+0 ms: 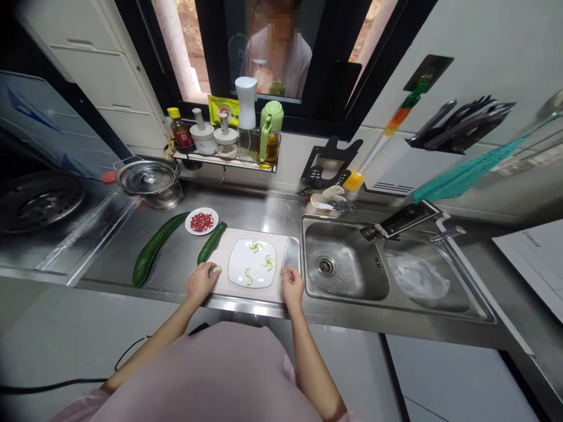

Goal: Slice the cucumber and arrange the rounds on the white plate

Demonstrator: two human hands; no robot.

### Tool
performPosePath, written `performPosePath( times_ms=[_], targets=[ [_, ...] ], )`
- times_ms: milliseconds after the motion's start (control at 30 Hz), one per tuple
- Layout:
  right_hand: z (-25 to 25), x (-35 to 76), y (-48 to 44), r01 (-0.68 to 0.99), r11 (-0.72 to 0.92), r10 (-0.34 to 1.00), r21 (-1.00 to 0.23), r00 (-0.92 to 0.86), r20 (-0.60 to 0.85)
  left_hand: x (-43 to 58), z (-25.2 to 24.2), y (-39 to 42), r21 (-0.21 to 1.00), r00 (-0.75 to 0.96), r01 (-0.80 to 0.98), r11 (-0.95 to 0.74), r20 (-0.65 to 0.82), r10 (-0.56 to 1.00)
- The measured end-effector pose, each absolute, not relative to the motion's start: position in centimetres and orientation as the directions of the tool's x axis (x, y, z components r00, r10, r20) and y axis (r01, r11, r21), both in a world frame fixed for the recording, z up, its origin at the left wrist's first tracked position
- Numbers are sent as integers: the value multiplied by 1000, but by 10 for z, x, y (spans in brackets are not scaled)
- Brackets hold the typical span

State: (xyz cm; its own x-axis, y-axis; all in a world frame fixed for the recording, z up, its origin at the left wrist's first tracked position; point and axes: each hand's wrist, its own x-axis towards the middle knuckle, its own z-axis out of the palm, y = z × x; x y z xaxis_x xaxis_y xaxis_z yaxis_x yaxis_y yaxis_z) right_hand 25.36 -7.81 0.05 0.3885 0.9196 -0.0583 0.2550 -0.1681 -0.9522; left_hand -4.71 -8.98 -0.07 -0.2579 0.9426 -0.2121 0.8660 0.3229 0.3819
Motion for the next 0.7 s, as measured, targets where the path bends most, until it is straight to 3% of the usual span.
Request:
performPosePath(
  times_ms=[400, 700],
  targets=[
    [4, 246, -73, 230, -157, 929, -960, 363, -65, -47, -3, -82, 407, -244, 857, 315, -217, 945],
    [8, 247, -72, 253, -171, 929, -952, 363, -71, -48, -7, -78, 613, -320, 691, 383, -215, 923]
  ],
)
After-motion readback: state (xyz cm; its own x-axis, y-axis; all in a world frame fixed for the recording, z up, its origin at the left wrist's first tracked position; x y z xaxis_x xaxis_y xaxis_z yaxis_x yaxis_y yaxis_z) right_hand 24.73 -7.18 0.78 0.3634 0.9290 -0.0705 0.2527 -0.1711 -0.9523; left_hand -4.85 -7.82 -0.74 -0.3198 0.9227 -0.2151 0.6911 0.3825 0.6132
